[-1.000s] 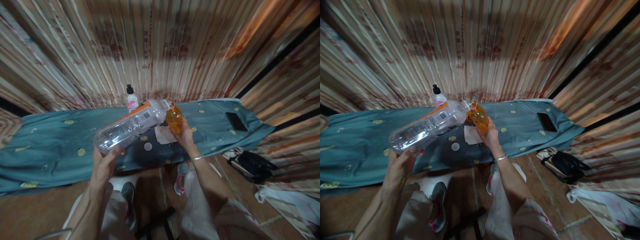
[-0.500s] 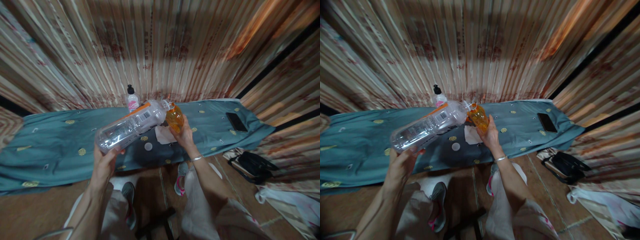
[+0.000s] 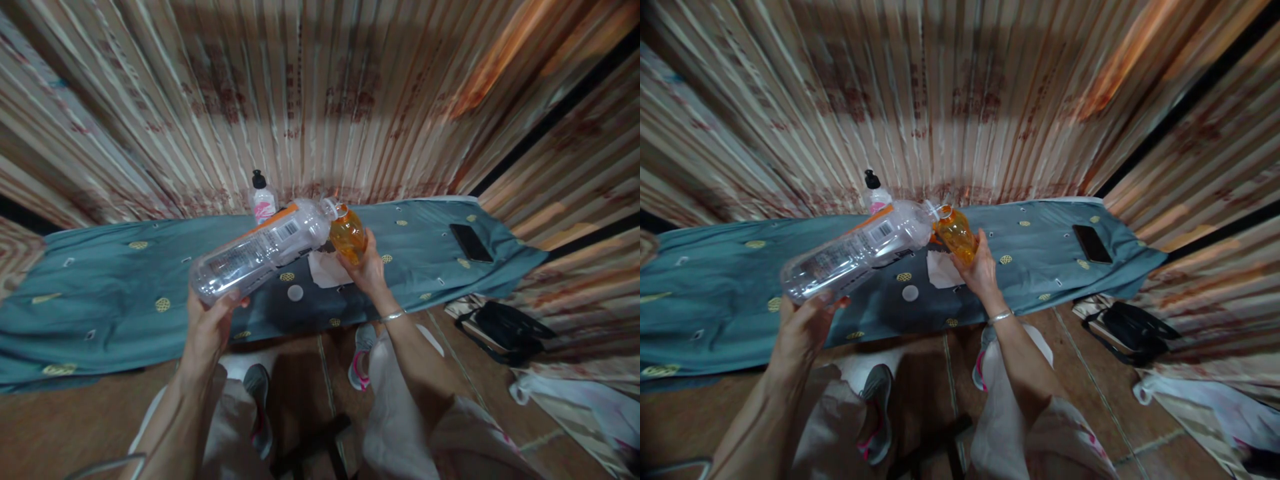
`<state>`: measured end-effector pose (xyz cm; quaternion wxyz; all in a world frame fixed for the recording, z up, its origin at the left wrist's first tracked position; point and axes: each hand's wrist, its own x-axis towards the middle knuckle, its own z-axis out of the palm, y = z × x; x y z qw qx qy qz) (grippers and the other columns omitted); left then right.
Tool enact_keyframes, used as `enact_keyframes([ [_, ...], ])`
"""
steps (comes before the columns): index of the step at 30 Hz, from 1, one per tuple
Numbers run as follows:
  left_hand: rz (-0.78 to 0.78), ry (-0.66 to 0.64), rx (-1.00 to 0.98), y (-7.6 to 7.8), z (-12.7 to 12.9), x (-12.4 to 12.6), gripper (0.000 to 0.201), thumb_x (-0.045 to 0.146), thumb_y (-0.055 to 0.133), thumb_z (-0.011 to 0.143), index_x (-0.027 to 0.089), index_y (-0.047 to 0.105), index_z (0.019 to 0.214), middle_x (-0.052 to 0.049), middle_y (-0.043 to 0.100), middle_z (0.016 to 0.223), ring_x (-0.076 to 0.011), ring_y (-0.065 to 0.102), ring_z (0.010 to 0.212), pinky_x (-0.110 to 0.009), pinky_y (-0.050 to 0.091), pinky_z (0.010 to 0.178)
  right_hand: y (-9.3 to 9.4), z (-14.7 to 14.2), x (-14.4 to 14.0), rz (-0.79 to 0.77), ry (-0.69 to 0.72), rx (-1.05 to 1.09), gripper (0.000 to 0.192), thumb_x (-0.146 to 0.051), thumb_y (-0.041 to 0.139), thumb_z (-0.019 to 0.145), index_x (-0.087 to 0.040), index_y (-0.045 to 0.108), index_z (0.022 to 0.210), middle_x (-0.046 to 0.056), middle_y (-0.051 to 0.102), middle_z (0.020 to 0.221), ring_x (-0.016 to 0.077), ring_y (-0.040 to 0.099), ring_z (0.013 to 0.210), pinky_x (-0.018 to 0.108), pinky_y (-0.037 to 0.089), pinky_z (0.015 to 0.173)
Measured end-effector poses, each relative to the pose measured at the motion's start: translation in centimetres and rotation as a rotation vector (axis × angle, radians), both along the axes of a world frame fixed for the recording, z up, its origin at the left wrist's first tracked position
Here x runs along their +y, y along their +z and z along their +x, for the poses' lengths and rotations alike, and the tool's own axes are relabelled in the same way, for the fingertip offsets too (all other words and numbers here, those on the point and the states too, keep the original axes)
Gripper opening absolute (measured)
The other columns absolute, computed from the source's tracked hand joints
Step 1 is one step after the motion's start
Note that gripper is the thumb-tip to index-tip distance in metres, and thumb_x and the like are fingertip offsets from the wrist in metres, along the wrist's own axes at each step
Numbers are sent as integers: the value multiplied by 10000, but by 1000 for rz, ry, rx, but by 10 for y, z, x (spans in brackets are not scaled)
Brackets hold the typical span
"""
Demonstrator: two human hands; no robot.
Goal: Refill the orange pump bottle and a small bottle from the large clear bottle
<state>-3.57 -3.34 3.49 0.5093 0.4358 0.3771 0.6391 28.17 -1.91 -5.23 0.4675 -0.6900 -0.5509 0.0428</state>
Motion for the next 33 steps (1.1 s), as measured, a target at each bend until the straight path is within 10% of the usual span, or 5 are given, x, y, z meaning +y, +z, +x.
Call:
enact_keyframes([
  [33, -7, -3, 10, 8, 7, -4, 639, 371, 959, 596, 251, 701, 1168, -53, 754, 1028, -189, 606, 767, -240, 489, 513, 3, 3, 0, -33, 2, 0, 838, -528, 798, 843, -152, 458, 1511, 233, 695, 1413, 377, 695, 1297, 555, 573, 1088],
])
